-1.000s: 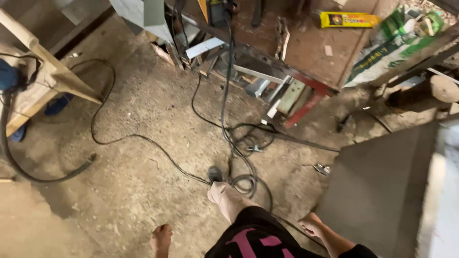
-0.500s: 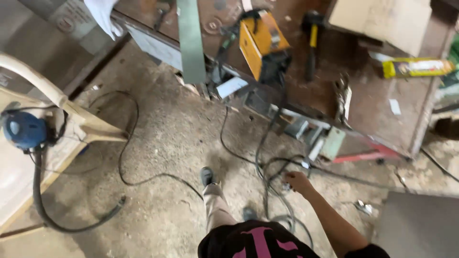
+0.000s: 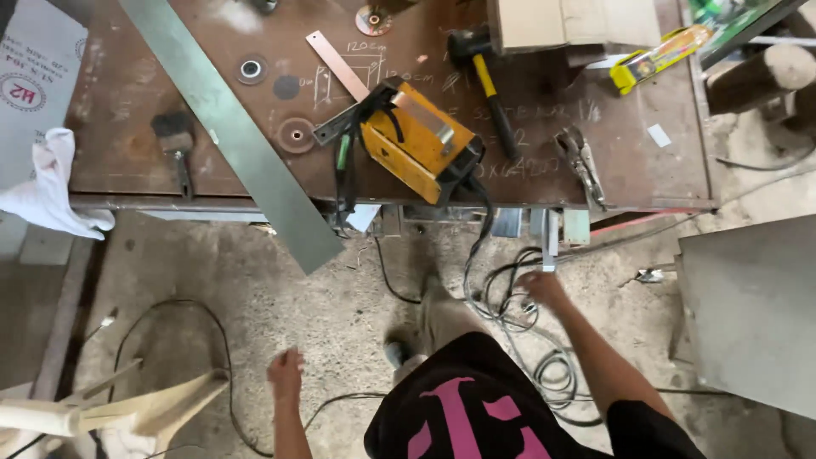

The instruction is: Using a hammer and metal bar to position and secure a bracket onto a stainless steel cabinet frame.

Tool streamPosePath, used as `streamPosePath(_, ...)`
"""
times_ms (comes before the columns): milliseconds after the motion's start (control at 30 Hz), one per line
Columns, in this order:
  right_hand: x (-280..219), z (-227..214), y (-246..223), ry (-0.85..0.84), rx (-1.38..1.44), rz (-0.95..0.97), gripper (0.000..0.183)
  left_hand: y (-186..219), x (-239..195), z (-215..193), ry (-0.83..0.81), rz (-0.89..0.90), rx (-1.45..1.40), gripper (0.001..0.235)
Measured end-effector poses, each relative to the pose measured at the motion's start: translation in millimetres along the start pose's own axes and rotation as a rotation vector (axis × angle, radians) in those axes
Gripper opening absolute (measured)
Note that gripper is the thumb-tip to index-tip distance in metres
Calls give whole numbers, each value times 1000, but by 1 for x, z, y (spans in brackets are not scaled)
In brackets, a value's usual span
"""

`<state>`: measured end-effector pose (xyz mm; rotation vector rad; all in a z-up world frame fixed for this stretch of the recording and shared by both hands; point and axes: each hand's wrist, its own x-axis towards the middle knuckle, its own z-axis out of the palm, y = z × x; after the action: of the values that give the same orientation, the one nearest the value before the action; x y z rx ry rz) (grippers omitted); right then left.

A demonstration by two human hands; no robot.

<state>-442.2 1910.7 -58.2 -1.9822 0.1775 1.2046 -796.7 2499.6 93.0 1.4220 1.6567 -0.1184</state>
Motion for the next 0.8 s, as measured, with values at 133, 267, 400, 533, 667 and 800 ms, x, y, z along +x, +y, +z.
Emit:
streamPosePath(133, 9, -58, -102, 294, 190, -44, 30, 94, 5, 18, 57, 174, 340, 35)
streamPosePath(267, 56, -136, -233, 470, 327, -124, 37, 119, 66, 64, 133, 418, 301, 32)
streamPosePath(400, 189, -181, -290, 382, 970, -108, 32, 125, 113, 77, 318, 388, 480, 33)
streamPosePath(533, 296, -215, -345, 278, 1294, 88, 31, 130, 171, 82, 361, 204, 374, 30)
streamPosePath(667, 408, -227, -295, 267, 1405, 32, 27, 150, 137, 61, 460, 4, 525, 27)
streamPosePath(800, 370, -286, -365, 484, 1460, -114, 20, 253, 72, 90, 486, 278, 504, 32)
